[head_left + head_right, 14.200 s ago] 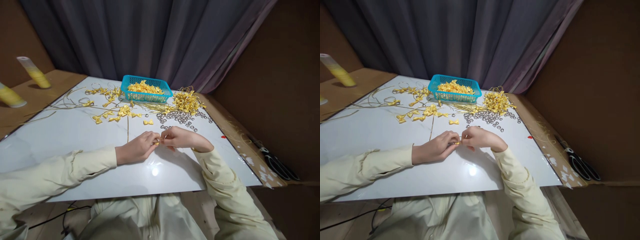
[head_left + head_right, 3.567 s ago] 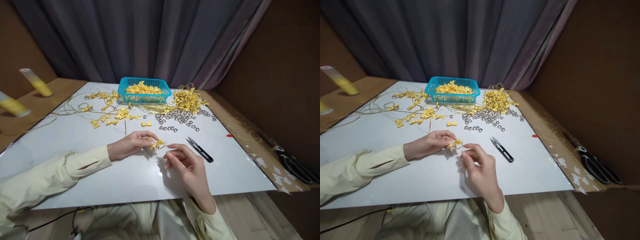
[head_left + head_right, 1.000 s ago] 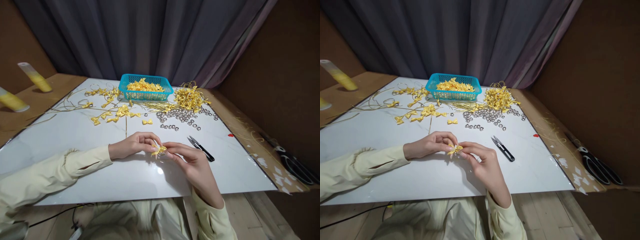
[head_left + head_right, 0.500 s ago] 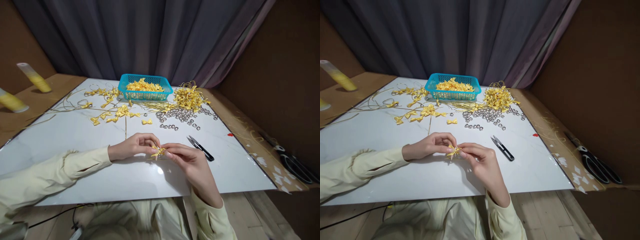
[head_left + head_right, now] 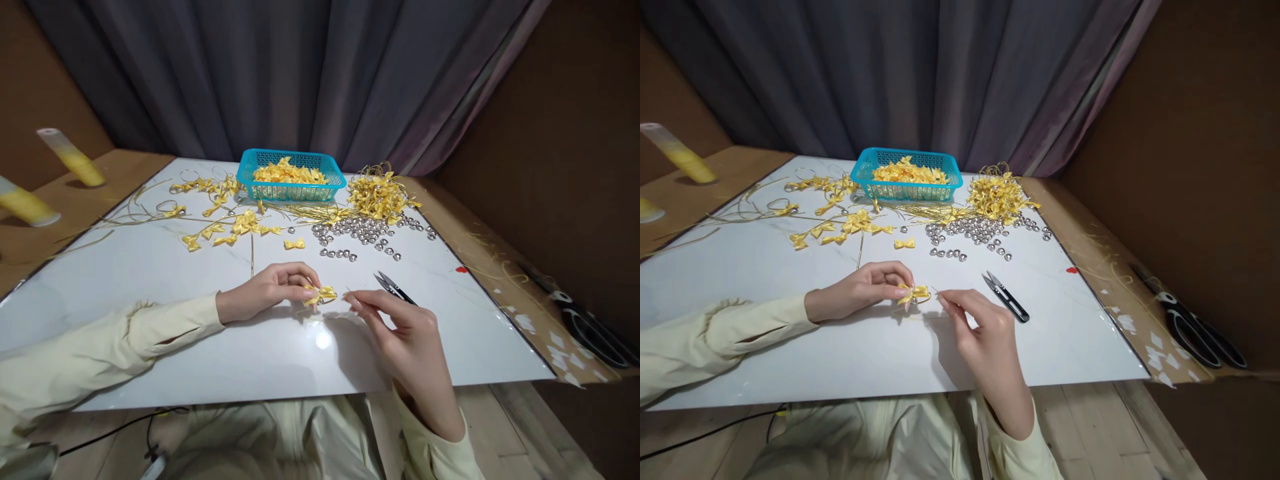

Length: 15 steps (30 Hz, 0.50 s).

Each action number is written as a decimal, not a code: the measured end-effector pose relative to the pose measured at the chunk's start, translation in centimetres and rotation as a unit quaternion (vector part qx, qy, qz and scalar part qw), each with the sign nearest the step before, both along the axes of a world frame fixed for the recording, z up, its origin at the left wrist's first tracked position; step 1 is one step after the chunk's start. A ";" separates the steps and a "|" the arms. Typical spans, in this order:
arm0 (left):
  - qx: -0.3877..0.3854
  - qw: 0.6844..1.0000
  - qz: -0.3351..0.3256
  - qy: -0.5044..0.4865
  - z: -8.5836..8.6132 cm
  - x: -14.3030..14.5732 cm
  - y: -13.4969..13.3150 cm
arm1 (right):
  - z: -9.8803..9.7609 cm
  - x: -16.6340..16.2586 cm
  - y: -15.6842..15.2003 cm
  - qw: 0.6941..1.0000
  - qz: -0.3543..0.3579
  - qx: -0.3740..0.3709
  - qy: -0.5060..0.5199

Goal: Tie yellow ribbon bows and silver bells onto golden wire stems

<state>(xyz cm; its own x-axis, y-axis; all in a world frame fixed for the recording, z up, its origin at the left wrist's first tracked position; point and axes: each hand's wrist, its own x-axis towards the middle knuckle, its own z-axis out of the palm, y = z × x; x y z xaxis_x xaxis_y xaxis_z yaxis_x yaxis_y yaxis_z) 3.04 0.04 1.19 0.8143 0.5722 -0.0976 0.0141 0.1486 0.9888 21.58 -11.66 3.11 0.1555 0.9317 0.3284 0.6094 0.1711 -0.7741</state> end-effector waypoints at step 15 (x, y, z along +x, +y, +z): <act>-0.020 1.000 0.012 -0.011 -0.2 0.1 0.0 | -1.0 -1.0 0.3 0.991 0.051 -0.111 -0.059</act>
